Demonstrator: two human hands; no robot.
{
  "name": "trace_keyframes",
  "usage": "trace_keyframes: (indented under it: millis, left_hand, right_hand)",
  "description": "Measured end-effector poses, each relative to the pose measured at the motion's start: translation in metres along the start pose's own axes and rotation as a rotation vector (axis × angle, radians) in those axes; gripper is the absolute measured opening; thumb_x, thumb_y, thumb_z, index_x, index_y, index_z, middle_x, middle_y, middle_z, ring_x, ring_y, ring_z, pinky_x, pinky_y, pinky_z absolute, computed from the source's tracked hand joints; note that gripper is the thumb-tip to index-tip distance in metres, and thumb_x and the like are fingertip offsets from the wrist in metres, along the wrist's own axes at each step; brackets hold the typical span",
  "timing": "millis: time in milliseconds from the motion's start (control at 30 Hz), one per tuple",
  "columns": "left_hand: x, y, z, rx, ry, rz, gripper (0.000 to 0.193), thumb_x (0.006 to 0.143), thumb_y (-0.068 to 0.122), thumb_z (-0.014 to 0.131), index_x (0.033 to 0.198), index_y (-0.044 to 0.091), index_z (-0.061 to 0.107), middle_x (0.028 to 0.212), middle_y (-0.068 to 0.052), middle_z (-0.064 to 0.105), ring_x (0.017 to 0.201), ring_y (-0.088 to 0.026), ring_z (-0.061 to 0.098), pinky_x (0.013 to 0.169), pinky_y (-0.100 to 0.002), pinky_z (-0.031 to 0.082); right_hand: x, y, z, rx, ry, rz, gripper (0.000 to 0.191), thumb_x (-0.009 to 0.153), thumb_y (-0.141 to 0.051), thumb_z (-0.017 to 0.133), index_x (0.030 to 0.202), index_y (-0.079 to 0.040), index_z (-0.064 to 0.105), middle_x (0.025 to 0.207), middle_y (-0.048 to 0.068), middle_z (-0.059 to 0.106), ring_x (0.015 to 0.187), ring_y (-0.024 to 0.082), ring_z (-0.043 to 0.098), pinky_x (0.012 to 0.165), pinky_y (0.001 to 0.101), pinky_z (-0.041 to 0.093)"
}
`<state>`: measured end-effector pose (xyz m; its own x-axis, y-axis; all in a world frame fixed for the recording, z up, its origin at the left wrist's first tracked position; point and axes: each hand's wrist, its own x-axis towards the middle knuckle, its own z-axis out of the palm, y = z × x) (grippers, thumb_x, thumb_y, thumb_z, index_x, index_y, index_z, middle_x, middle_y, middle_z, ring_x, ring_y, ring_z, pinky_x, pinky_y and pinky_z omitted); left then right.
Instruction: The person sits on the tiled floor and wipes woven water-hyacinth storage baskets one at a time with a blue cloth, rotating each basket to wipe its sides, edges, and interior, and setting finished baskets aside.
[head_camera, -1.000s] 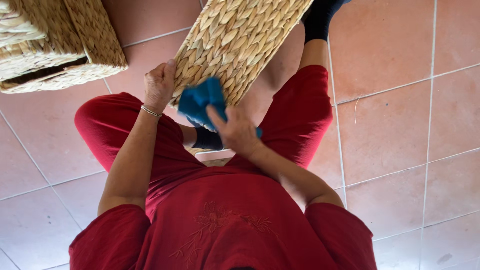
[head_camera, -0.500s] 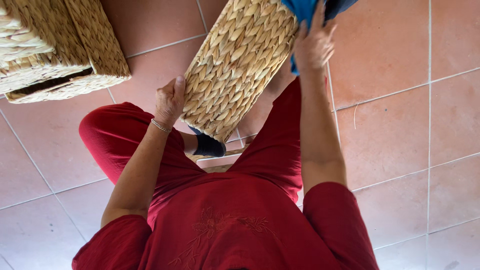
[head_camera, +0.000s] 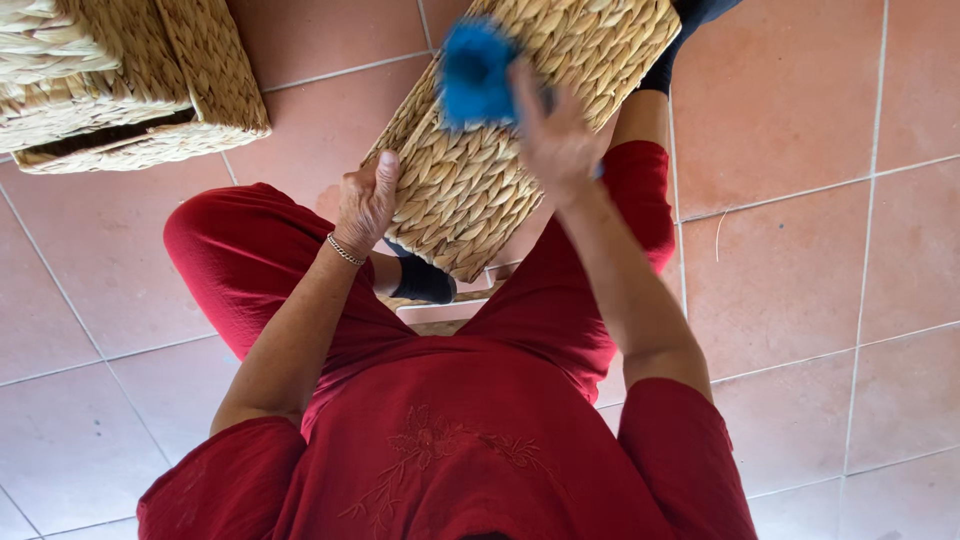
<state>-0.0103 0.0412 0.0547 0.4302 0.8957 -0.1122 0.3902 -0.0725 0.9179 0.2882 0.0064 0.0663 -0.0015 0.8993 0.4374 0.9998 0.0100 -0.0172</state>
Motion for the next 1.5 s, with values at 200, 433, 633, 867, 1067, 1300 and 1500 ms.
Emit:
trace_keyframes:
  millis: [200,433,633,867,1067,1300,1500]
  left_hand:
    - [-0.012,0.015,0.01,0.027,0.01,0.045,0.05,0.113,0.039,0.053,0.079,0.002,0.059,0.059,-0.004,0.051,0.054,-0.012,0.047,0.048,-0.032,0.041]
    - [0.018,-0.021,-0.016,0.18,0.098,-0.025,0.039,0.111,0.031,0.057,0.085,0.004,0.069,0.06,-0.003,0.058,0.051,-0.009,0.049,0.045,-0.033,0.042]
    - [0.036,-0.035,-0.031,0.296,0.14,-0.053,0.044,0.113,0.03,0.058,0.079,0.004,0.064,0.058,-0.005,0.058,0.049,-0.012,0.049,0.046,-0.034,0.043]
    - [0.036,-0.027,-0.019,0.448,0.169,-0.085,0.045,0.111,0.034,0.06,0.074,0.008,0.062,0.055,-0.006,0.058,0.046,-0.016,0.05,0.05,-0.036,0.046]
    - [0.059,-0.017,-0.037,0.312,-0.1,-0.239,0.047,0.107,0.036,0.044,0.069,0.01,0.058,0.059,-0.004,0.056,0.053,-0.012,0.053,0.052,-0.033,0.049]
    - [0.145,0.007,-0.01,0.202,-0.13,-0.285,0.051,0.11,0.049,0.051,0.077,0.01,0.047,0.073,0.003,0.04,0.067,-0.014,0.04,0.063,-0.034,0.044]
    - [0.175,0.027,0.02,0.235,-0.044,-0.347,0.058,0.101,0.052,0.053,0.063,0.009,0.063,0.058,0.001,0.057,0.059,-0.009,0.056,0.067,-0.031,0.047]
  right_hand:
    - [0.038,0.13,0.028,-0.065,-0.169,0.601,0.05,0.108,-0.039,0.069,0.151,-0.034,0.042,0.119,0.024,0.061,0.07,0.022,0.071,0.044,0.0267,0.058]
    - [-0.044,-0.068,-0.047,0.178,-0.065,0.064,0.06,0.1,-0.019,0.067,0.154,-0.014,0.042,0.119,0.024,0.059,0.085,0.033,0.065,0.07,0.0452,0.059]
    - [-0.09,-0.115,-0.078,0.483,-0.286,-0.099,0.05,0.096,-0.01,0.062,0.145,-0.02,0.056,0.093,0.011,0.049,0.076,0.023,0.055,0.054,0.0365,0.052]
    - [-0.024,0.063,0.002,0.077,-0.111,0.229,0.062,0.103,-0.015,0.073,0.159,-0.021,0.045,0.108,0.018,0.058,0.066,0.018,0.061,0.041,0.0268,0.052]
    - [0.011,0.116,0.021,0.071,-0.188,0.526,0.06,0.102,-0.026,0.074,0.156,-0.027,0.046,0.109,0.019,0.056,0.075,0.028,0.073,0.062,0.039,0.063]
    - [0.001,0.069,-0.003,0.125,-0.292,0.484,0.064,0.102,-0.026,0.076,0.156,-0.024,0.041,0.113,0.021,0.053,0.071,0.026,0.073,0.06,0.0376,0.064]
    - [-0.048,-0.052,-0.069,0.361,-0.474,0.217,0.072,0.08,-0.018,0.075,0.146,-0.022,0.047,0.105,0.024,0.051,0.091,0.039,0.063,0.06,0.048,0.062]
